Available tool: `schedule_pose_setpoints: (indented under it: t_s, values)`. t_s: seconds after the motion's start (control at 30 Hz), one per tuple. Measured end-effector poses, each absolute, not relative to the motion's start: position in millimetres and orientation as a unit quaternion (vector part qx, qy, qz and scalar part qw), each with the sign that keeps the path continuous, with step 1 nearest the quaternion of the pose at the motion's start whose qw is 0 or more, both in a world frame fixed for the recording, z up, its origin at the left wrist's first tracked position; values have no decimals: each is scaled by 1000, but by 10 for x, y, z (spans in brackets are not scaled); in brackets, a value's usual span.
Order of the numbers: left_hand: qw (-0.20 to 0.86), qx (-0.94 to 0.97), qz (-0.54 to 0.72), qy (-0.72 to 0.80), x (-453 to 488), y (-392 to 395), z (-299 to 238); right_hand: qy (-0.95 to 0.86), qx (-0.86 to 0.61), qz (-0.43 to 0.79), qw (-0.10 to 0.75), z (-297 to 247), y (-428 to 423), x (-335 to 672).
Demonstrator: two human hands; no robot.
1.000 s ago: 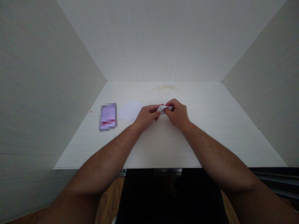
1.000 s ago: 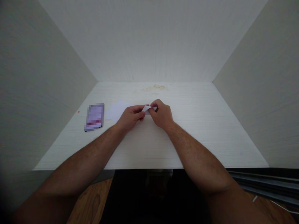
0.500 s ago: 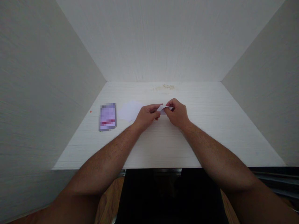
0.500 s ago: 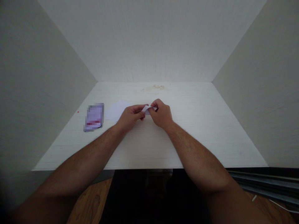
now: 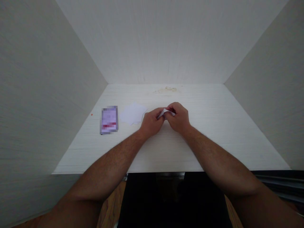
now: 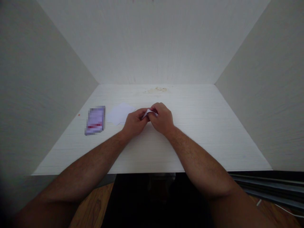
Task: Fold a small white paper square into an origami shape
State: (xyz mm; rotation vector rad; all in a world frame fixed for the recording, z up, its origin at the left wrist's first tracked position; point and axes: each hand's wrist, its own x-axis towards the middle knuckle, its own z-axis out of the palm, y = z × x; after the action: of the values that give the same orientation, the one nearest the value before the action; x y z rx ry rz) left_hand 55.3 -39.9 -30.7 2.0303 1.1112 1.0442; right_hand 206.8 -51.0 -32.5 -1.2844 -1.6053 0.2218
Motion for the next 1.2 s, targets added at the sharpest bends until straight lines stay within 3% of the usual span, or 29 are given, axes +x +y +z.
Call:
schedule_pose_setpoints:
  t_s: [0.37,0.53,0.67,0.87,1.2]
  values:
    - [395,704,438,395,560,-366,-372,-689,-471,21,551,-349,-534,2087]
    - [458,648,459,400,564,-343,-354,-687,-479,32,546,-379,-506,2112]
    - [429,630,438,476,533,-312,-324,-705,-466,83,528,-362,-497,2151]
    - [400,638,393,528,461,-257,-244,-774,-389,157,474,-317,-485,2229]
    - [357,712,324,511,454,-267,-218,-821,-396,240,334,-348,-457,2340]
